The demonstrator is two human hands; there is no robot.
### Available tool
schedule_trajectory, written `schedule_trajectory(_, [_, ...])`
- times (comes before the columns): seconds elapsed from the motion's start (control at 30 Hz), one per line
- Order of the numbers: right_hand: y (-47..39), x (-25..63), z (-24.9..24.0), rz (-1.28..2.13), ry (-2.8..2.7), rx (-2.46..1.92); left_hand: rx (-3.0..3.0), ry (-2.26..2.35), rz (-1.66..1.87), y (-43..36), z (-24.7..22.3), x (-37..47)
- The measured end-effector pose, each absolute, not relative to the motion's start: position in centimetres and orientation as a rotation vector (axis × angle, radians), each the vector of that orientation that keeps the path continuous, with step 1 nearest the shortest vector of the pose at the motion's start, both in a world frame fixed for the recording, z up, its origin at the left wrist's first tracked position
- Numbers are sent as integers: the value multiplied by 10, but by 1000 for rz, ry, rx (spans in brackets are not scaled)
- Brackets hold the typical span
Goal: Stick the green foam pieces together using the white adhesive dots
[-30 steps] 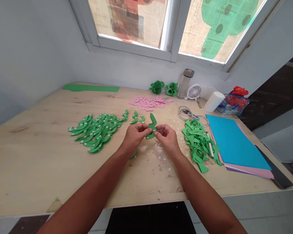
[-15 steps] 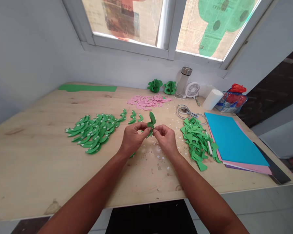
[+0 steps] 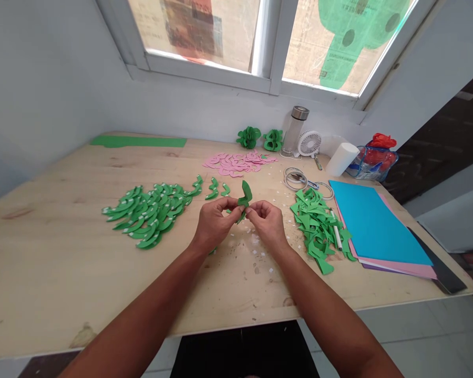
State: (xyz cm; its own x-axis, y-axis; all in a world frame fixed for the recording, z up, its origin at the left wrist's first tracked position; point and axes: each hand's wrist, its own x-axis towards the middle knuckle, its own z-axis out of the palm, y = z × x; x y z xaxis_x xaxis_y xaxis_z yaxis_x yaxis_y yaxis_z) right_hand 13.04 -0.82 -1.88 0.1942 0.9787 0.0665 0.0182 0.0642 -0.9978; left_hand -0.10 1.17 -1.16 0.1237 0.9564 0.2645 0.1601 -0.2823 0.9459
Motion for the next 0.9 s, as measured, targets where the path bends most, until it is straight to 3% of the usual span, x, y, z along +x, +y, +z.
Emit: schedule_trajectory(0.9, [-7, 132, -21, 1015, -1121, -1257, 1445, 1104, 1262, 14, -12, 1])
